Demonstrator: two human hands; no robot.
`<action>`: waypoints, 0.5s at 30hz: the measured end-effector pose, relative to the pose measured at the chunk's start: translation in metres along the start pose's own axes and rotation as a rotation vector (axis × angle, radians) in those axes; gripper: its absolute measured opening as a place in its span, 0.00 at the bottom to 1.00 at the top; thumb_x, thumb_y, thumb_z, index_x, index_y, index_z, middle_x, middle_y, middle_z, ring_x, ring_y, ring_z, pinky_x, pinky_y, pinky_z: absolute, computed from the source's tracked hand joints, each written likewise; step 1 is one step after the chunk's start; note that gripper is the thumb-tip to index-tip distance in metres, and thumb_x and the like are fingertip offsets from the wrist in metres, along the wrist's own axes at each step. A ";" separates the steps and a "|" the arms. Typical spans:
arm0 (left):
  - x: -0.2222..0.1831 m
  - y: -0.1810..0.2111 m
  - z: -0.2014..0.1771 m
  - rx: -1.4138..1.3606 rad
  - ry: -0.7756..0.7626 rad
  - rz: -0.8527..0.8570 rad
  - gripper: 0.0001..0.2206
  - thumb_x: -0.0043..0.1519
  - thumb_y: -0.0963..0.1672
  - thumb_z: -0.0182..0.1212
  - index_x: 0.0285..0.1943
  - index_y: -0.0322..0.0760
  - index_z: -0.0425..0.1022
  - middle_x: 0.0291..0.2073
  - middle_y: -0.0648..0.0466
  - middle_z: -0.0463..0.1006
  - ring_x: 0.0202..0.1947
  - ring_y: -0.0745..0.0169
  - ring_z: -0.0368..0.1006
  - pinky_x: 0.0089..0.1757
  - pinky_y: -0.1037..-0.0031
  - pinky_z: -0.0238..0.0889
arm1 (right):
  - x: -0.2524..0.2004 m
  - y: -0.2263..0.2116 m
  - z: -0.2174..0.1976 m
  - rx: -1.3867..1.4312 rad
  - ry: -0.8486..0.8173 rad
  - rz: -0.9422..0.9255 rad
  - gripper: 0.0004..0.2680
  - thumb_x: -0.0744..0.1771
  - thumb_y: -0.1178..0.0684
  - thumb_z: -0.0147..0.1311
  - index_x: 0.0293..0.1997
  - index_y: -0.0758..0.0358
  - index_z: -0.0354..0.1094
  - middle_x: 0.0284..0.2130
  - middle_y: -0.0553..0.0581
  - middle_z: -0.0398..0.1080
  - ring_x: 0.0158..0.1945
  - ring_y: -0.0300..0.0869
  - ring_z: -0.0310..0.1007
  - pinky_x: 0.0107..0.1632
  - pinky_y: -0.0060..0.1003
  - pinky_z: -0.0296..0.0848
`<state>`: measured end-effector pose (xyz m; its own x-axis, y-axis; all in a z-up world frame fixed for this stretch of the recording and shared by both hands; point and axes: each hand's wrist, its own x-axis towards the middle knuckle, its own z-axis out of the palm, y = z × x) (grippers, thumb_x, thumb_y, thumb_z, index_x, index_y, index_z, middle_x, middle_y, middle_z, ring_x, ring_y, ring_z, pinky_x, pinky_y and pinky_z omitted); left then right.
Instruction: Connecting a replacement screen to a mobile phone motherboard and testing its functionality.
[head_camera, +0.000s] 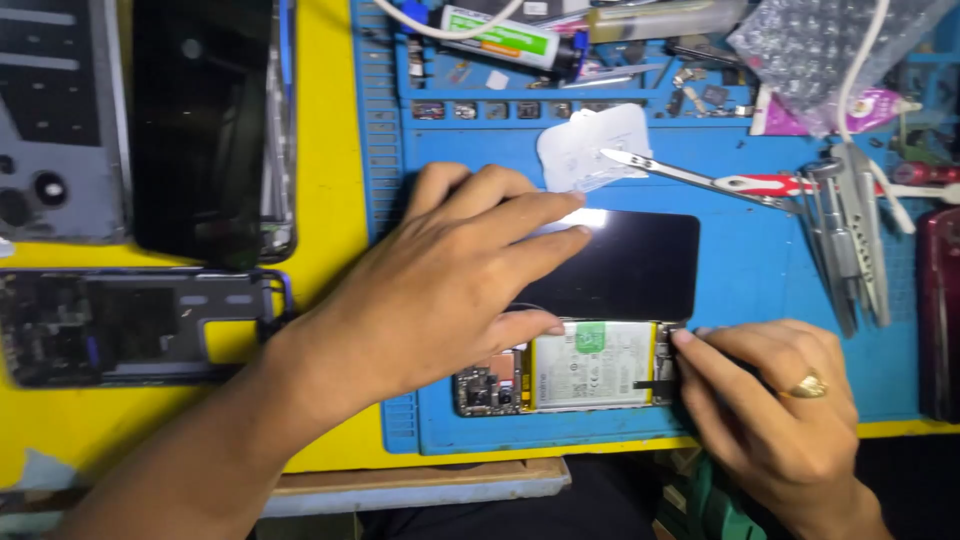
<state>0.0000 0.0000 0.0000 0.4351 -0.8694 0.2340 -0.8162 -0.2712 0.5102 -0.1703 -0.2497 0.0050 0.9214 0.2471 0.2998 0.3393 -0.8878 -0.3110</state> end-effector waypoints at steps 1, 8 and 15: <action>0.000 0.000 0.000 0.009 -0.004 -0.005 0.30 0.50 0.51 0.78 0.60 0.36 0.76 0.62 0.48 0.74 0.57 0.48 0.65 0.50 0.57 0.54 | -0.003 0.000 0.002 0.009 0.006 -0.004 0.05 0.68 0.63 0.59 0.47 0.71 0.76 0.39 0.62 0.73 0.41 0.52 0.72 0.47 0.48 0.70; -0.009 0.010 -0.020 0.025 0.031 0.045 0.21 0.58 0.46 0.75 0.57 0.33 0.77 0.55 0.49 0.76 0.55 0.48 0.67 0.50 0.58 0.56 | -0.013 0.003 0.008 0.015 0.049 0.024 0.05 0.68 0.63 0.59 0.46 0.72 0.78 0.41 0.65 0.74 0.43 0.55 0.73 0.51 0.50 0.71; -0.035 0.022 -0.035 0.134 0.122 0.150 0.10 0.70 0.40 0.67 0.34 0.35 0.76 0.28 0.53 0.66 0.29 0.54 0.61 0.34 0.64 0.54 | -0.009 0.005 0.007 0.032 0.037 0.015 0.04 0.67 0.63 0.61 0.44 0.72 0.78 0.39 0.66 0.74 0.42 0.54 0.73 0.48 0.50 0.71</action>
<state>-0.0198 0.0392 0.0315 0.3413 -0.8499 0.4015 -0.9148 -0.2021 0.3497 -0.1761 -0.2536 -0.0052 0.9193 0.2186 0.3273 0.3315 -0.8783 -0.3445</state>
